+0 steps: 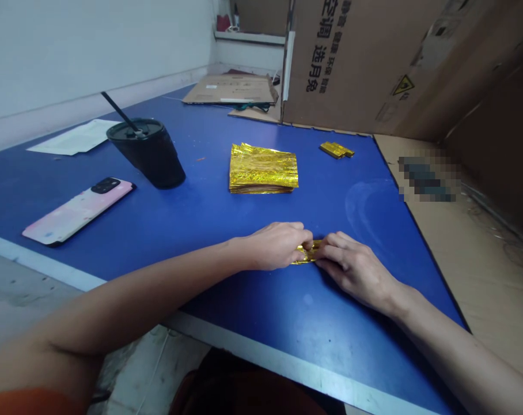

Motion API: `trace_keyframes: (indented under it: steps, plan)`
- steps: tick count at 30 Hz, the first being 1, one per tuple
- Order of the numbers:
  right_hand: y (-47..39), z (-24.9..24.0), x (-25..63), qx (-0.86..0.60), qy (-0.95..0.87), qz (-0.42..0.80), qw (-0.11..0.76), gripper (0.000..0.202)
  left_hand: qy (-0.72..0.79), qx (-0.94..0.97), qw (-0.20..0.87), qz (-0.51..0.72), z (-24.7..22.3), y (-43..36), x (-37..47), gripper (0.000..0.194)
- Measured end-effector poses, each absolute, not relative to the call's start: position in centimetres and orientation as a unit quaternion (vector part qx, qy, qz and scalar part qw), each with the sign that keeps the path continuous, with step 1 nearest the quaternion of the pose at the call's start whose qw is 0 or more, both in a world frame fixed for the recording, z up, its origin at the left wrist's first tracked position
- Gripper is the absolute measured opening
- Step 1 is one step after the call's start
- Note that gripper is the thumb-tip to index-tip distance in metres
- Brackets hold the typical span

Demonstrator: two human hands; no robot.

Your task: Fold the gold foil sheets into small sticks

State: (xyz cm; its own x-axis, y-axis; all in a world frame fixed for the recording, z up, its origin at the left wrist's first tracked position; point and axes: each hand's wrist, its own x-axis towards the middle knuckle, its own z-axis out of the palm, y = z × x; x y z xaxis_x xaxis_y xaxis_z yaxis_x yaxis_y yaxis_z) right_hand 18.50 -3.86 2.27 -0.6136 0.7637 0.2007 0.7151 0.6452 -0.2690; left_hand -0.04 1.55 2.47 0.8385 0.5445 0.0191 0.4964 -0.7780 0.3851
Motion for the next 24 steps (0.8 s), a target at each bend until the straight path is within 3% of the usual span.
trace_keyframes:
  steps: [11, 20, 24]
  plan:
    - [-4.1, 2.1, 18.1, -0.385, -0.906, 0.078, 0.156, 0.024, 0.288, 0.932, 0.213, 0.049, 2.9, 1.7, 0.2, 0.014]
    - [-3.1, 1.6, 18.0, -0.412, -0.886, 0.114, 0.18, 0.019, 0.262, 0.939, 0.222, 0.035, 3.6, 1.6, -0.1, 0.024]
    - [-2.6, 2.4, 17.8, -0.429, -0.866, 0.19, 0.174, 0.015, 0.252, 0.94, 0.227, 0.031, 3.7, 1.8, -0.1, 0.01]
